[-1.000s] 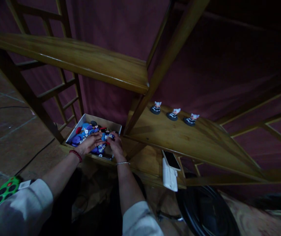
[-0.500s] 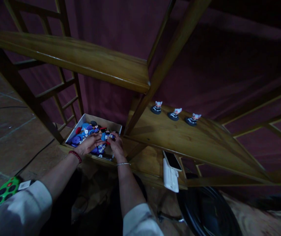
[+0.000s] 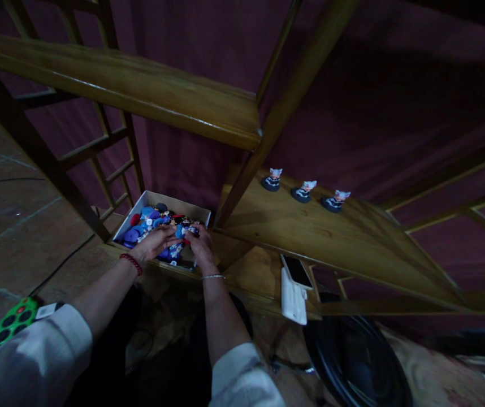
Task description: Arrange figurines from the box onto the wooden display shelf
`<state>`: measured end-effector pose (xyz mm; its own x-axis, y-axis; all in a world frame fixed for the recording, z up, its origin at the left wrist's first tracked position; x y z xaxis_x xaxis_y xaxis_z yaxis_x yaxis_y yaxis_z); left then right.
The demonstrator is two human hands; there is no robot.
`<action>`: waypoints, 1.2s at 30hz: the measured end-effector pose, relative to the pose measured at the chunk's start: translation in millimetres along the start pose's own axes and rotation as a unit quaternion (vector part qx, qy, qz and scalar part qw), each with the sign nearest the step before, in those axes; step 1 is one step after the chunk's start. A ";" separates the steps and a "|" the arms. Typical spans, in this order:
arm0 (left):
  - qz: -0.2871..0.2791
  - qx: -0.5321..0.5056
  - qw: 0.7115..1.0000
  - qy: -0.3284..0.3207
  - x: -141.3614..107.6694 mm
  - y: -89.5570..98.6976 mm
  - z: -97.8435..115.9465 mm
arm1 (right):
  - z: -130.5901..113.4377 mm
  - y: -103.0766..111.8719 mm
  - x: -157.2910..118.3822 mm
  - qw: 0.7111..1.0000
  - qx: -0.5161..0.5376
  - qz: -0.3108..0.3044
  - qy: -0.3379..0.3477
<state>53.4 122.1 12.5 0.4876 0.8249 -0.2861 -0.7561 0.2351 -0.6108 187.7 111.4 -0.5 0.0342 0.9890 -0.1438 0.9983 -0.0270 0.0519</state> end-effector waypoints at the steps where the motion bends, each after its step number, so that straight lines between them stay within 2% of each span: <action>1: 0.002 0.002 1.000 0.002 0.3 0.2 -0.5 | 0.2 0.5 0.2 1.000 -0.005 0.003 0.000; 5: 0.010 0.003 1.000 -0.001 1.1 0.8 -1.5 | 0.3 3.2 1.5 0.999 -0.049 0.014 0.009; 15: 0.011 0.007 1.000 -0.011 1.6 2.7 -2.4 | -4.5 1.4 0.7 0.994 -0.090 -0.022 0.052; 22: 0.031 0.025 0.999 -0.007 3.3 5.9 -3.2 | -9.3 0.4 -1.3 0.990 -0.123 -0.033 0.053; 36: 0.022 0.028 0.999 -0.004 0.8 2.9 -1.5 | -3.5 1.9 2.0 0.990 -0.122 -0.036 0.053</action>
<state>52.2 122.6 9.4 0.4501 0.8391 -0.3054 -0.8001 0.2271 -0.5552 189.5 113.8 2.7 -0.0552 0.9971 -0.0520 0.9561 0.0678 0.2849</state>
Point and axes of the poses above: each hand's wrist, its own x-axis towards the middle knuckle, its own y-axis out of the back of the hand, z = x × y, the point moved 4 cm from there along x, towards the middle knuckle, and after that the axes turned 14 degrees about -z, right-handed, at the moved point
